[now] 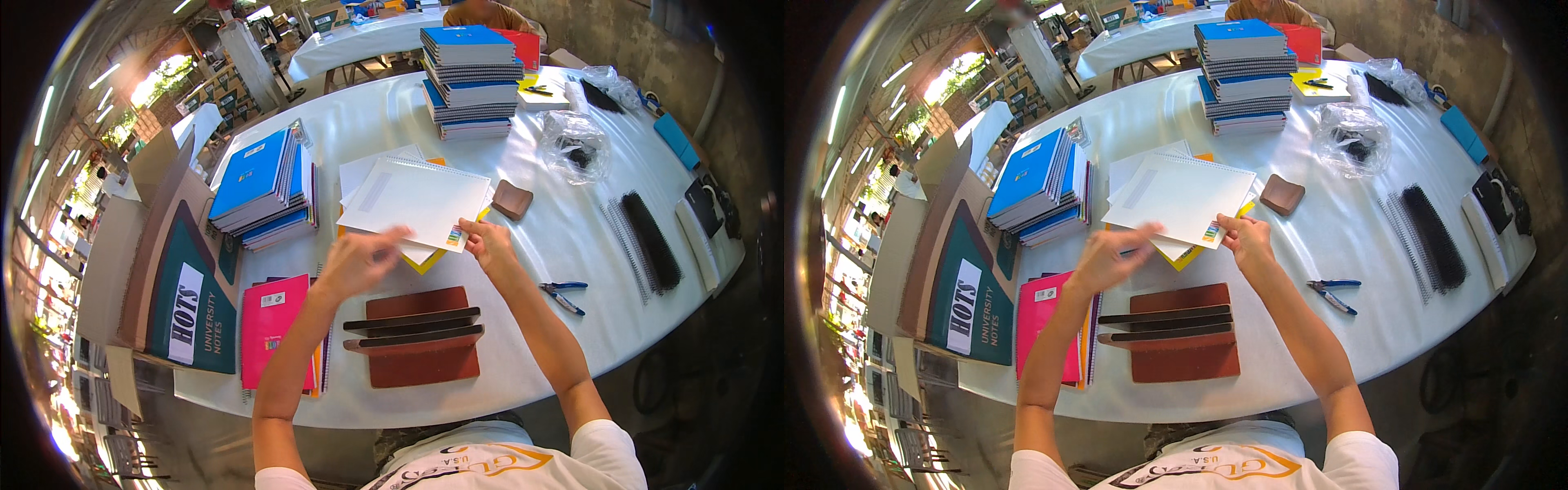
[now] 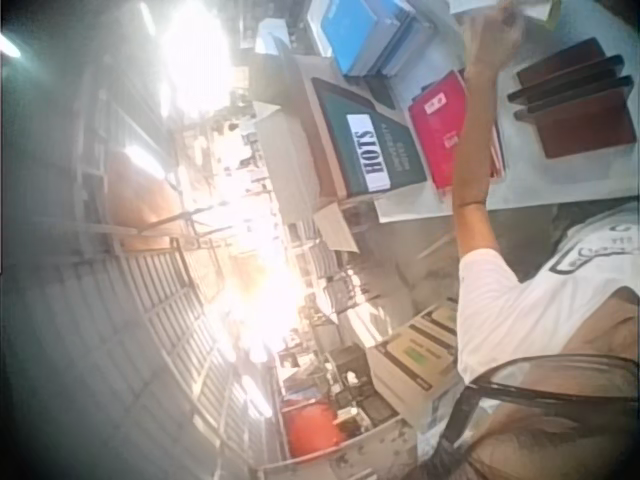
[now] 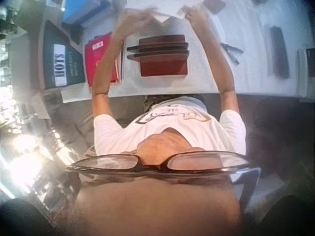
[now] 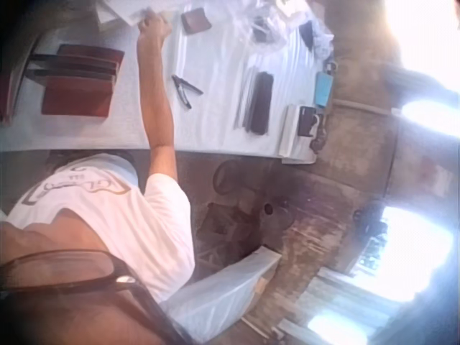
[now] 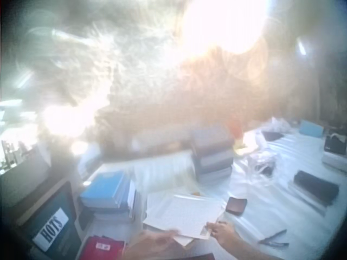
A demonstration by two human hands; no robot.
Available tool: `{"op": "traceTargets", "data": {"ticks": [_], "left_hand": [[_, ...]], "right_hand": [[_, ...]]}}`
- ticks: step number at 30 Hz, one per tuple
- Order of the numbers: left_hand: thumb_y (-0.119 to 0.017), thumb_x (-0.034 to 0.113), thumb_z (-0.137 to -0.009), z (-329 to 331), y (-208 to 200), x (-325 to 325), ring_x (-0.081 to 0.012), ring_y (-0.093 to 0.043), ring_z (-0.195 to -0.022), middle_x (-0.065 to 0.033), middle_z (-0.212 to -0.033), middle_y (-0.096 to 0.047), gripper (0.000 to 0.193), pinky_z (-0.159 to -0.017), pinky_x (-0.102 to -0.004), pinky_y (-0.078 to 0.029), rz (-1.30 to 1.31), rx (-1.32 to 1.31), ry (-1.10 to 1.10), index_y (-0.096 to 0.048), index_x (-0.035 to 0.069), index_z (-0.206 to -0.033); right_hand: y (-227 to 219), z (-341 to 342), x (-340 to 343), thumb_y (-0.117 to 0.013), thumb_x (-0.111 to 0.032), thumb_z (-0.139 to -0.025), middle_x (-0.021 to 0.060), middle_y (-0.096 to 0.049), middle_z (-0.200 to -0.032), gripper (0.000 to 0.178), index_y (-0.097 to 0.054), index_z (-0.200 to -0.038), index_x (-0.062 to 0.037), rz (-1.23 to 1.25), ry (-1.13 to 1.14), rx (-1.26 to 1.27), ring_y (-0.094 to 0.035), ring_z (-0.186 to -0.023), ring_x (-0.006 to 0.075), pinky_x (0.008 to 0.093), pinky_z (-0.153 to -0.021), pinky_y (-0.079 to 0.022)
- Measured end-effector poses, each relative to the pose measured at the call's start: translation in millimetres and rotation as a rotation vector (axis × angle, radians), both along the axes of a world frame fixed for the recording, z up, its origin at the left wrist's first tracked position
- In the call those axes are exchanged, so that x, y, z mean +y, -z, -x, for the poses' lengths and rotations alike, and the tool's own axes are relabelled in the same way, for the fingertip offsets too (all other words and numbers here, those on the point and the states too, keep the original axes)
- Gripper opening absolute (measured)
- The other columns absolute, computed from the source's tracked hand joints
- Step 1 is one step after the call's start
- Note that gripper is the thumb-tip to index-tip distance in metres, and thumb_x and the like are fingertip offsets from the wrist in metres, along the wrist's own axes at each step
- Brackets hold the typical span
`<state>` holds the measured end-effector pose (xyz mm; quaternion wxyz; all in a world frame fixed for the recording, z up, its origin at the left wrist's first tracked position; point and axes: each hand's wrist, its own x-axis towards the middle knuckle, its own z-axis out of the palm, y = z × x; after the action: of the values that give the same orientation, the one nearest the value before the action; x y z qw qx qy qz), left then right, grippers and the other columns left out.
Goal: The person binds notebooks by inserting plastic coils into the pre-punched holes of notebook covers and paper stacks, using pliers to trim and crimp the ends, and then placing the finished notebooks into a cardboard box.
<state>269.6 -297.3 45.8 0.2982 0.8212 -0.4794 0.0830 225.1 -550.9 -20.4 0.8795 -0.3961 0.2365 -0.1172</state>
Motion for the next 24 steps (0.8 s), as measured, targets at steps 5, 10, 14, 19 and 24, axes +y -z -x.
{"op": "traceTargets", "data": {"ticks": [5,10,14,19,24], "left_hand": [[-0.066,0.02,-0.089,-21.2,12.4,17.3,-0.0359,-0.052,-0.124,-0.0265,-0.142,-0.045,0.067,-0.1,-0.0373,-0.044,0.163,-0.012,-0.492,-0.036,0.012,-0.149],[-0.068,0.034,-0.091,-47.3,32.2,16.9,-0.037,-0.026,-0.144,-0.0283,-0.154,-0.026,0.085,-0.115,-0.0407,-0.026,0.333,-0.025,-0.552,-0.019,0.001,-0.152],[-0.069,0.032,-0.09,-77.4,1.1,61.5,-0.0323,-0.032,-0.142,-0.0229,-0.155,-0.027,0.095,-0.115,-0.0383,-0.027,0.555,0.25,-0.537,-0.007,0.002,-0.154],[-0.072,0.025,-0.088,-50.2,-0.9,82.8,-0.0237,-0.038,-0.137,-0.0136,-0.156,-0.029,0.1,-0.113,-0.0356,-0.032,0.863,0.554,-0.065,0.0,0.006,-0.154],[-0.079,0.034,-0.077,14.3,9.8,74.9,-0.0199,-0.053,-0.123,-0.0129,-0.142,-0.052,0.082,-0.109,-0.0351,-0.039,0.726,0.517,0.012,-0.043,0.003,-0.143]], "right_hand": [[-12.7,-35.6,-8.8,-0.066,0.005,-0.076,0.0151,-0.062,-0.101,0.038,-0.052,-0.111,0.0062,0.274,-0.098,-0.014,-0.065,-0.089,0.0269,0.0439,-0.074,-0.057],[-47.9,-69.3,-20.5,-0.065,0.004,-0.075,0.0114,-0.06,-0.096,0.041,-0.054,-0.114,-0.0001,0.809,-0.169,-0.349,-0.062,-0.082,0.0192,0.032,-0.074,-0.054],[-142.0,-40.5,-1.3,-0.055,0.002,-0.077,0.0074,-0.054,-0.074,0.024,-0.055,-0.1,-0.0001,1.355,-0.371,-0.737,-0.051,-0.068,0.015,0.0329,-0.061,-0.047],[-167.2,48.6,-13.5,-0.068,0.003,-0.08,0.0044,-0.048,-0.069,0.018,-0.055,-0.094,0.0005,1.354,-0.502,-0.921,-0.045,-0.062,0.0102,0.0275,-0.053,-0.04],[-52.5,91.3,-42.9,-0.076,0.002,-0.08,-0.0004,-0.054,-0.07,0.017,-0.06,-0.087,-0.0011,1.004,-0.338,-0.675,-0.05,-0.064,0.0061,0.0216,-0.056,-0.043]]}}
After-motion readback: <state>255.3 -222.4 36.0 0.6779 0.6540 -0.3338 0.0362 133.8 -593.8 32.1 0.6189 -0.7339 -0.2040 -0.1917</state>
